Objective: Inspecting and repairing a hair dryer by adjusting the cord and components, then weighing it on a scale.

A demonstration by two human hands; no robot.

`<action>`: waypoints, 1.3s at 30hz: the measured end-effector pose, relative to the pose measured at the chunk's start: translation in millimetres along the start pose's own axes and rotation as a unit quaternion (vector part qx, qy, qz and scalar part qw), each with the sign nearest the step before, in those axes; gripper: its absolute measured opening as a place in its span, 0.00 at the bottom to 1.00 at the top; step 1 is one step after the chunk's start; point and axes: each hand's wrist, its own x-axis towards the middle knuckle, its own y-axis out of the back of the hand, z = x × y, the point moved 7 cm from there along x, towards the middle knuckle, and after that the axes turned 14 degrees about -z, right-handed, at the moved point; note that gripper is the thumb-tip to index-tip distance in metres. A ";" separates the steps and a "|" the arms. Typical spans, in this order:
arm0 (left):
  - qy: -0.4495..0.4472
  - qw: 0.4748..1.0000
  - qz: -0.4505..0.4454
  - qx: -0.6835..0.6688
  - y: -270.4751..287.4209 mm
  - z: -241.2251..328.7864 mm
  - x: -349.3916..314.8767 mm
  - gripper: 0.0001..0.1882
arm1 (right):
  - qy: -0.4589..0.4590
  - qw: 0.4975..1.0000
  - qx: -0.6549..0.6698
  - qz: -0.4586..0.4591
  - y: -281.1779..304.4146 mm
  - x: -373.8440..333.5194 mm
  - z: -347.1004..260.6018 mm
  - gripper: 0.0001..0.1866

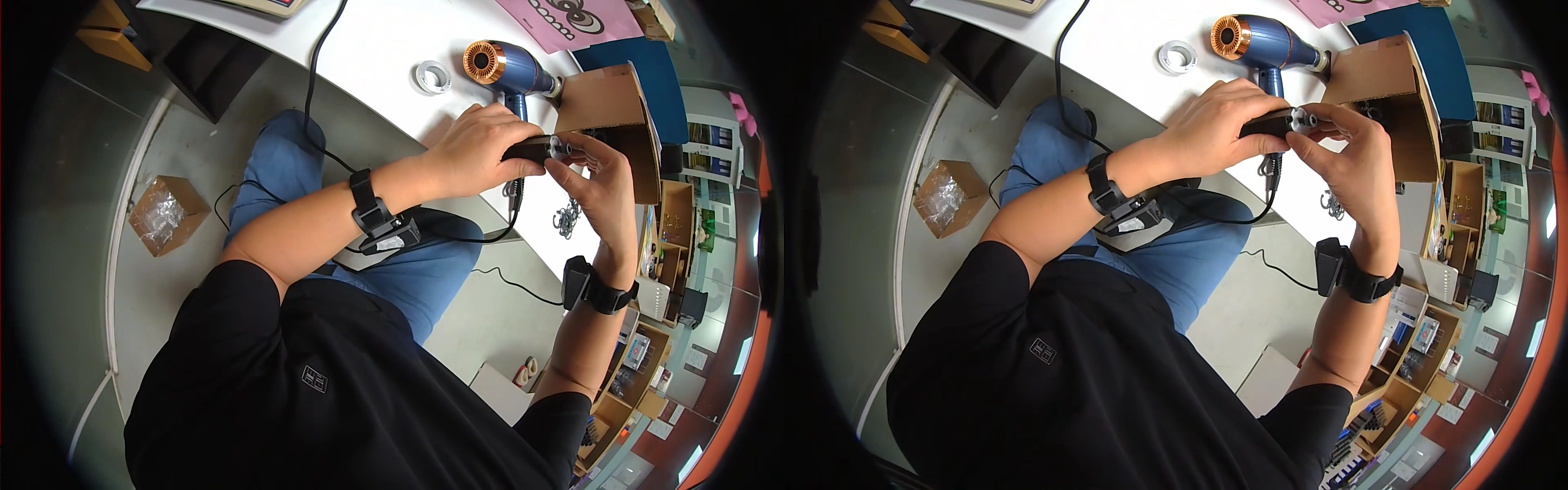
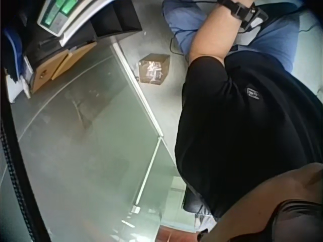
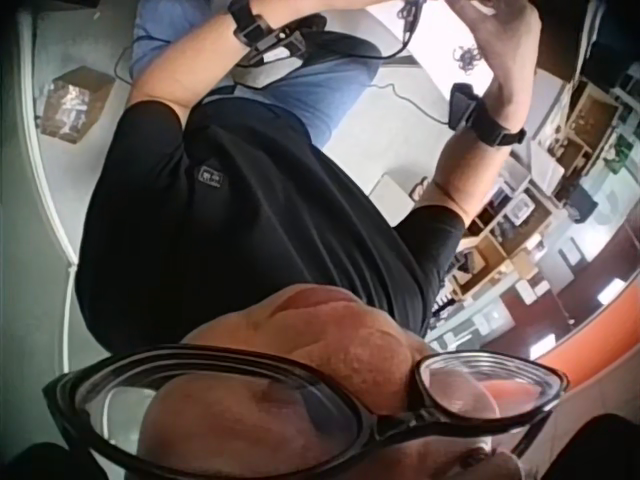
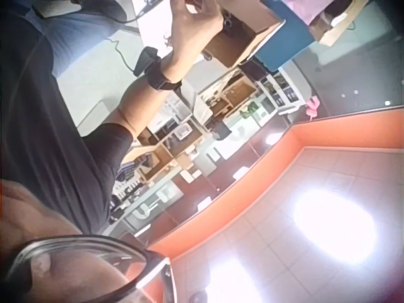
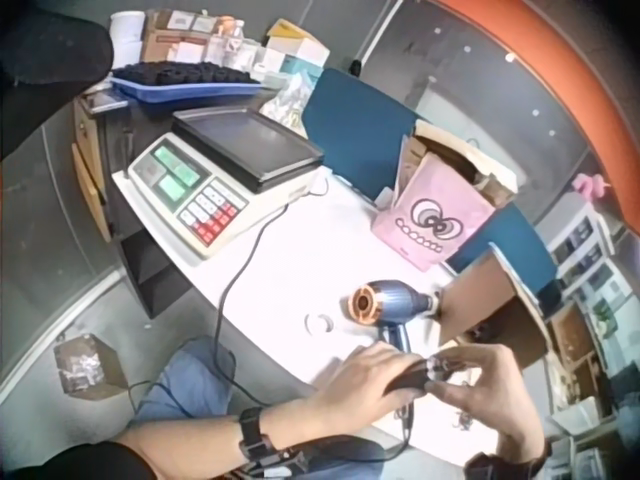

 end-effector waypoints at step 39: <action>-0.020 0.983 0.009 -0.181 5.4 -3.1 -0.4 0.21 | 0.023 0.999 0.040 0.005 -1.2 -1.2 7.5 0.23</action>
